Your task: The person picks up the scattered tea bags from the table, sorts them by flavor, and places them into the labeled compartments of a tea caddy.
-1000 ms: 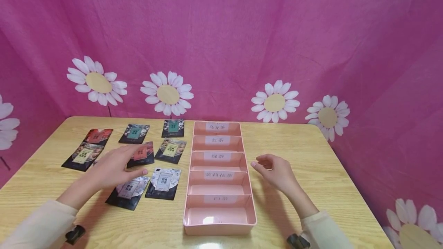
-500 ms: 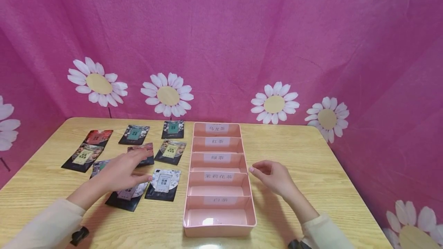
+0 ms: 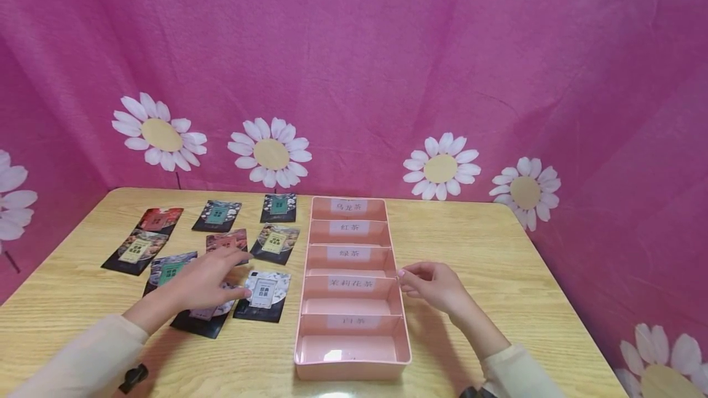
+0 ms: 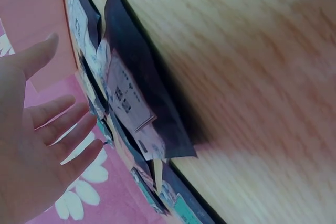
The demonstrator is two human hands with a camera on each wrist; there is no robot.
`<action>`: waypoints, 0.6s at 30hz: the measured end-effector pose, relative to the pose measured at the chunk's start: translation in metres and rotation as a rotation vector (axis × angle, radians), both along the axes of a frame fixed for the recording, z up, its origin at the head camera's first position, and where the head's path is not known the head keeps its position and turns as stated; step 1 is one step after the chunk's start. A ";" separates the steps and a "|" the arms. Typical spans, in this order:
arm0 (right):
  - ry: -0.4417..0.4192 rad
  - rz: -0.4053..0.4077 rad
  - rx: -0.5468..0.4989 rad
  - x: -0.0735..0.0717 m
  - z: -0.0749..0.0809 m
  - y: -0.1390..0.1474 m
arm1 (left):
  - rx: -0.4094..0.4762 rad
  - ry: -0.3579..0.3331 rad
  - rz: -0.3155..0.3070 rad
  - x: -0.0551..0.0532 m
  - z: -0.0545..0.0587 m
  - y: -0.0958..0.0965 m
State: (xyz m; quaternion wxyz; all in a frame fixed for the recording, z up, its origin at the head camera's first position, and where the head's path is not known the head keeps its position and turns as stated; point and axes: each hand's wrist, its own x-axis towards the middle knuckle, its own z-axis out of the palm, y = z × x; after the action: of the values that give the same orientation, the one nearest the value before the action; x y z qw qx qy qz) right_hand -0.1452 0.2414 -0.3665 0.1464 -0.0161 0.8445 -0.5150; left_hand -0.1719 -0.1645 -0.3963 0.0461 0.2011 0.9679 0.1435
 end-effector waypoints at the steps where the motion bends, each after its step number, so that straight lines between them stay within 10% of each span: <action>1: -0.010 0.001 -0.007 0.000 0.000 0.000 | 0.005 -0.008 0.001 0.000 -0.001 0.000; 18: -0.153 0.059 -0.201 -0.002 -0.003 0.006 | 0.047 -0.115 0.053 -0.004 -0.004 0.011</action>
State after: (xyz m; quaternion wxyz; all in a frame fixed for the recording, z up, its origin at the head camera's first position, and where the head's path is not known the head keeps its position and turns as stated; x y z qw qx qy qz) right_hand -0.1469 0.2475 -0.3692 0.2233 -0.0162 0.7742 -0.5921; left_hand -0.1754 -0.1535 -0.4003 0.0933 0.1679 0.9650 0.1787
